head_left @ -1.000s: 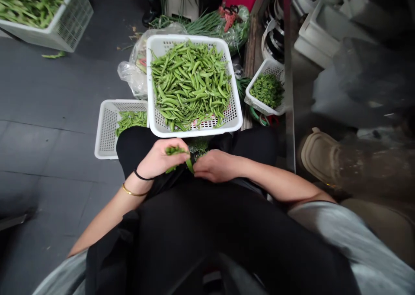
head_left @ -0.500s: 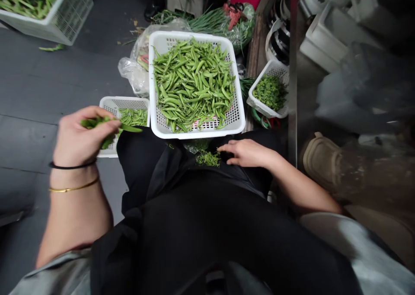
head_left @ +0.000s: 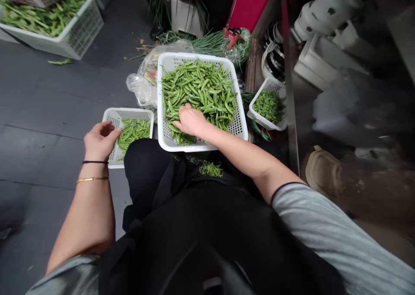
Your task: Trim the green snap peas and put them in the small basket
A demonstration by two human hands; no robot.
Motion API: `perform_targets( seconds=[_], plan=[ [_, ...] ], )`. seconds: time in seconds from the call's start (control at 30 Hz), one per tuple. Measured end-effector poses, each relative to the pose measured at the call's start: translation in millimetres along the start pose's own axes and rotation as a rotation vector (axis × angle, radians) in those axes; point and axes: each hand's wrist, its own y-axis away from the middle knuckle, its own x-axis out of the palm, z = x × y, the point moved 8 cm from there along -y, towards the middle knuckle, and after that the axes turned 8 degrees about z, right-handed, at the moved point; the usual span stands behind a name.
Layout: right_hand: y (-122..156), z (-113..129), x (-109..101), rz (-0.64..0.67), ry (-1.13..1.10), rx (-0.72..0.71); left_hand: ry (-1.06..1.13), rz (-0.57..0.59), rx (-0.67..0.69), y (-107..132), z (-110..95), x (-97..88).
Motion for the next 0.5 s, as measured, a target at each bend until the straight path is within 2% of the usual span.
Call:
perform_targets(
  seconds=[0.1, 0.23, 0.33, 0.4, 0.47, 0.5],
  plan=[
    [-20, 4, 22, 0.041, 0.009, 0.094, 0.010, 0.014, -0.039, 20, 0, 6.1],
    [-27, -1, 40, 0.130, -0.003, 0.097, -0.024, 0.097, -0.032, 40, -6, 19.7],
    [-26, -15, 37, 0.175, -0.025, 0.079, -0.061, 0.067, 0.013, 52, -22, 21.8],
    [-20, -28, 27, 0.155, -0.094, 0.061, 0.029, 0.052, 0.061, 62, -39, 25.9],
    [-8, -44, 18, 0.110, -0.251, 0.031, 0.160, 0.082, 0.107, 74, -59, 39.0],
    [0, -52, 16, 0.102, -0.378, 0.016, 0.220, 0.128, 0.115, 80, -69, 51.4]
  ],
)
